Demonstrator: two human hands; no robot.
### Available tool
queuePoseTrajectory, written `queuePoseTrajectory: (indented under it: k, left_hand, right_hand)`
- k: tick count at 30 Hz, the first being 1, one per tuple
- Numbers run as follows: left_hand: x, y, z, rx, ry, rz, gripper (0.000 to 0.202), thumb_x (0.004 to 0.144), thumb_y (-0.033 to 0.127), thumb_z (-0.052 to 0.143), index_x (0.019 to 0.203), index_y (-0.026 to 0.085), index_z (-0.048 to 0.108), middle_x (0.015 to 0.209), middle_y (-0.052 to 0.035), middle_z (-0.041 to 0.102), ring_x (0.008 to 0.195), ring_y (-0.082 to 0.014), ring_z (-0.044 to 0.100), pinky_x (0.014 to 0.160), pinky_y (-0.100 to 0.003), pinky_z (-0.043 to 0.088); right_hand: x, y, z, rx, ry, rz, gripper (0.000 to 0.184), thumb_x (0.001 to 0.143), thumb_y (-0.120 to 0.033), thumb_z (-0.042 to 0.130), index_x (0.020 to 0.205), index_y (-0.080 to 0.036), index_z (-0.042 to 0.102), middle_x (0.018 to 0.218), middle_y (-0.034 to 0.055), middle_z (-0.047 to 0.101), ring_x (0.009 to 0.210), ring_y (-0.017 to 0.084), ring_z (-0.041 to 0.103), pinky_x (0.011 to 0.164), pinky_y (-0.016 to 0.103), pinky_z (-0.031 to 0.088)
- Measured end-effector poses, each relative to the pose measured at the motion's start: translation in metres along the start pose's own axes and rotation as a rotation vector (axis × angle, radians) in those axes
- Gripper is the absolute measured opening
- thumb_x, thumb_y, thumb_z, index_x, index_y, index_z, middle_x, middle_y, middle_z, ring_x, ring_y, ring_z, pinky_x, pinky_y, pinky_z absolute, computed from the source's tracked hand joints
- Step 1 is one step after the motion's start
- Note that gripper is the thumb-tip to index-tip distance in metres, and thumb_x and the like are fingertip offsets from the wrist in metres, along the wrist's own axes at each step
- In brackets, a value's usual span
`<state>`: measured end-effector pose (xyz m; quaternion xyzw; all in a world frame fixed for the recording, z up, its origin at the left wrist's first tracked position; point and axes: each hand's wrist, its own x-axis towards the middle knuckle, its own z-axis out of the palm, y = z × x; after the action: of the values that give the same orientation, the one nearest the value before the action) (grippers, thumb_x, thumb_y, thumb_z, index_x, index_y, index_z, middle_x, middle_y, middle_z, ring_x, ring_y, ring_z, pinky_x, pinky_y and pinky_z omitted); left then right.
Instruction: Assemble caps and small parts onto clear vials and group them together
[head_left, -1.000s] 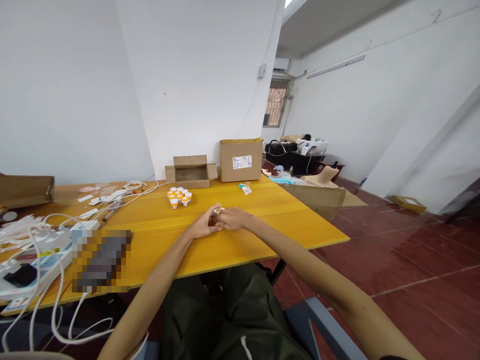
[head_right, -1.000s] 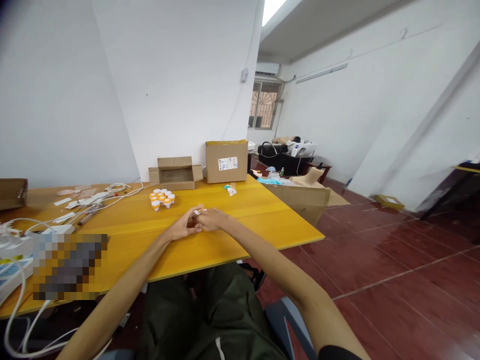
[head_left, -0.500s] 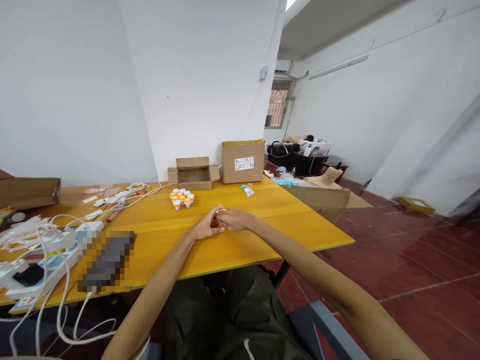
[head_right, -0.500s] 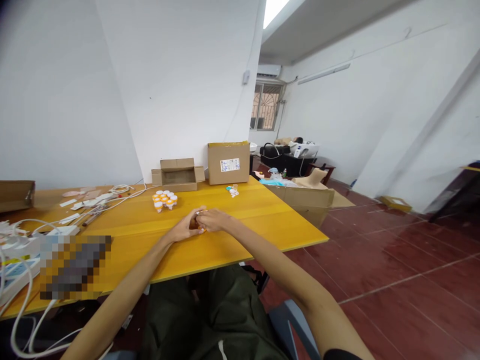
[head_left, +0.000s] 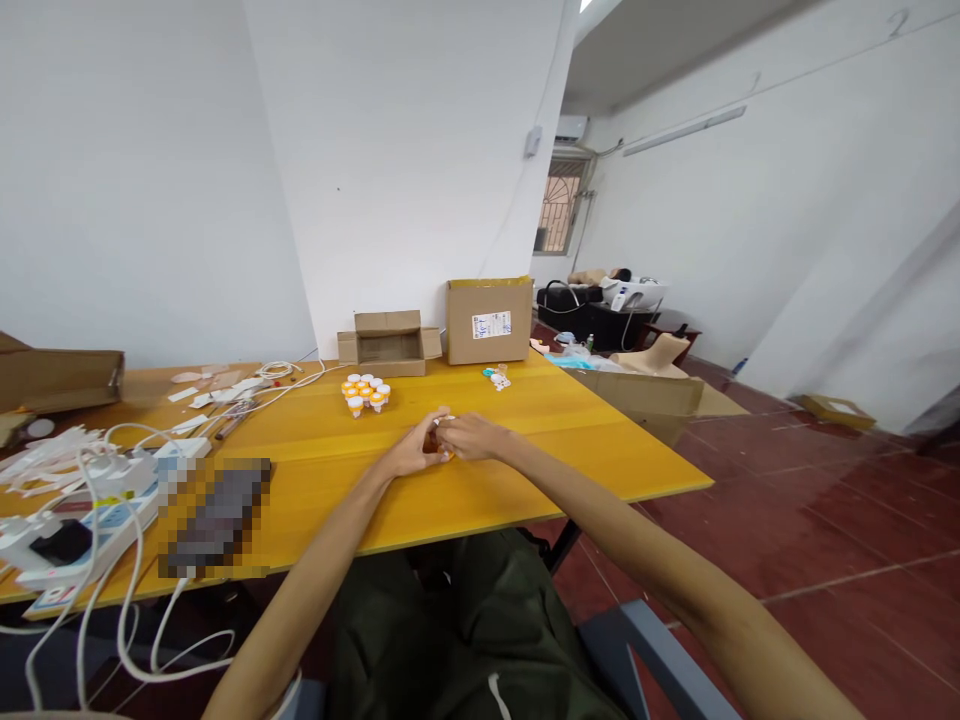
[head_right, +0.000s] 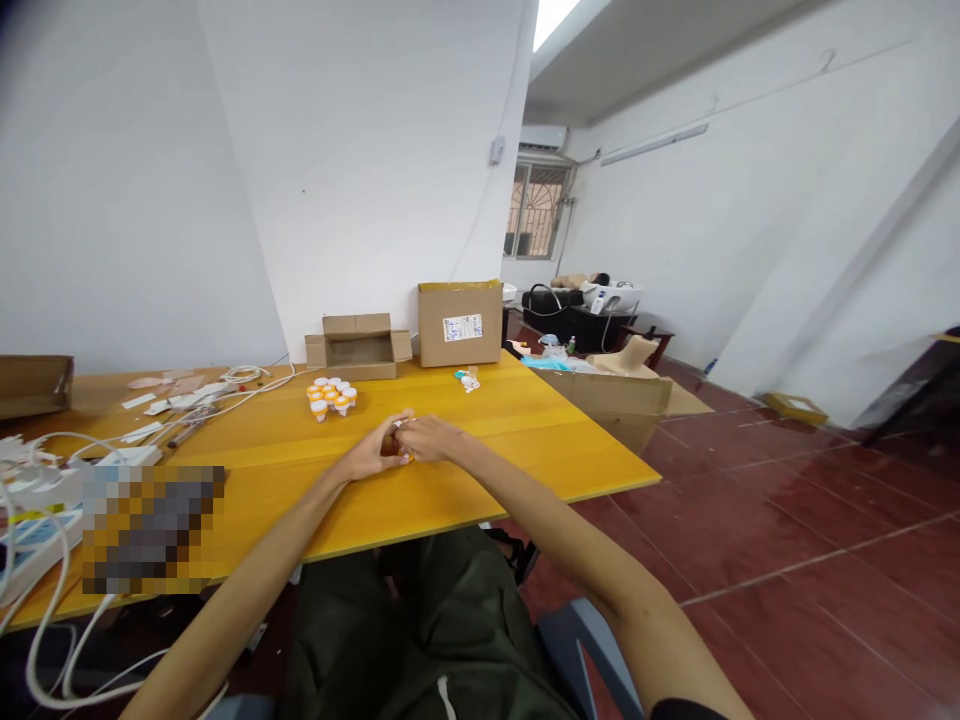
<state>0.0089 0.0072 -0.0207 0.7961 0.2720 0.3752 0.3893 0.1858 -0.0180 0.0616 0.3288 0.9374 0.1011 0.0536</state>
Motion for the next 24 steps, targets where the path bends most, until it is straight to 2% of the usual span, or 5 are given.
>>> queuePoseTrajectory:
  k: [8, 14, 17, 20, 24]
  left_hand:
    - [0.001, -0.004, 0.000, -0.015, -0.002, 0.017, 0.082, 0.075, 0.034, 0.078, 0.146, 0.025, 0.038, 0.142, -0.0124, 0.053, 0.125, -0.0261, 0.056, 0.108, -0.042, 0.044]
    - [0.000, 0.003, -0.001, 0.035, 0.008, 0.018, 0.079, 0.075, 0.036, 0.077, 0.144, 0.025, 0.041, 0.146, -0.0123, 0.050, 0.134, -0.0278, 0.049, 0.114, -0.044, 0.038]
    - [-0.001, 0.008, -0.001, 0.030, -0.006, 0.006, 0.077, 0.077, 0.036, 0.076, 0.143, 0.024, 0.041, 0.141, -0.0136, 0.053, 0.125, -0.0267, 0.056, 0.108, -0.043, 0.044]
    - [-0.001, 0.012, 0.000, 0.025, -0.013, -0.006, 0.077, 0.078, 0.036, 0.075, 0.144, 0.024, 0.038, 0.126, -0.0113, 0.061, 0.108, -0.0226, 0.063, 0.099, -0.041, 0.049]
    - [-0.001, 0.012, 0.000, 0.095, 0.014, 0.013, 0.075, 0.078, 0.034, 0.074, 0.144, 0.023, 0.039, 0.107, -0.0063, 0.065, 0.096, -0.0197, 0.062, 0.096, -0.041, 0.049]
  right_hand:
    - [0.002, 0.004, 0.006, 0.001, -0.012, -0.010, 0.026, 0.095, -0.020, 0.046, 0.114, -0.013, 0.064, 0.114, 0.0170, 0.069, 0.100, 0.025, 0.067, 0.074, 0.031, 0.049]
    - [0.003, 0.004, 0.009, 0.011, 0.010, -0.010, 0.027, 0.096, -0.020, 0.045, 0.115, -0.013, 0.063, 0.116, 0.0172, 0.068, 0.104, 0.025, 0.066, 0.075, 0.031, 0.049]
    - [0.002, 0.002, 0.009, 0.011, 0.014, 0.007, 0.027, 0.097, -0.022, 0.045, 0.113, -0.014, 0.064, 0.118, 0.0171, 0.067, 0.102, 0.024, 0.066, 0.075, 0.030, 0.049]
    - [-0.001, 0.002, 0.007, 0.030, 0.020, 0.037, 0.028, 0.099, -0.026, 0.043, 0.114, -0.015, 0.064, 0.122, 0.0159, 0.066, 0.103, 0.025, 0.066, 0.075, 0.030, 0.048]
    - [-0.012, 0.009, 0.008, 0.098, 0.083, 0.106, 0.030, 0.101, -0.028, 0.040, 0.122, -0.017, 0.059, 0.126, 0.0137, 0.065, 0.109, 0.024, 0.065, 0.078, 0.030, 0.047]
